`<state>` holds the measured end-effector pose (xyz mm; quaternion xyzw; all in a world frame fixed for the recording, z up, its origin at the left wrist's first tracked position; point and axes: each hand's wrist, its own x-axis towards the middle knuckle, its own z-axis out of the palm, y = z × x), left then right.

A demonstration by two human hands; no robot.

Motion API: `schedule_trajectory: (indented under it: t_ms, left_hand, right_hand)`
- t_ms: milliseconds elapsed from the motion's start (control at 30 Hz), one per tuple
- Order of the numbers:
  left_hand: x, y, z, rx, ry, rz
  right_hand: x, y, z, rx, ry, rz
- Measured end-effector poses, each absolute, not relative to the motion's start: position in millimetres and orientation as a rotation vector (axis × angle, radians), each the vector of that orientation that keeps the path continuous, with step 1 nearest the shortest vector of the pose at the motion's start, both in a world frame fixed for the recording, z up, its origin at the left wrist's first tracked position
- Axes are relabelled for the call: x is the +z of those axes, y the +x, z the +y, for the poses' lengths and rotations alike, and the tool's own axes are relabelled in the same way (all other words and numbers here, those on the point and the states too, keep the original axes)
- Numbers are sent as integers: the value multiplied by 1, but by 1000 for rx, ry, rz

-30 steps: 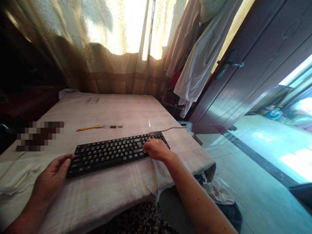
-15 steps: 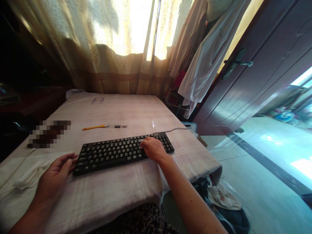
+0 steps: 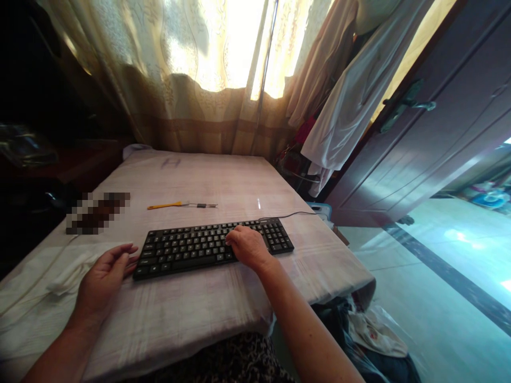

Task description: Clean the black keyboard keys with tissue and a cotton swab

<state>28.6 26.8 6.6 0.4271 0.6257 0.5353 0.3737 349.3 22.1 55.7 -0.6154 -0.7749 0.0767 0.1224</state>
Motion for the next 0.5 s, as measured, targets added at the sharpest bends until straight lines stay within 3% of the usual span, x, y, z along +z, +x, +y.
schedule_trajectory:
  t_ms: [500]
  left_hand:
    - [2, 27, 27, 1391, 1151, 1575]
  right_hand:
    - [54, 307, 29, 285, -1668, -2341]
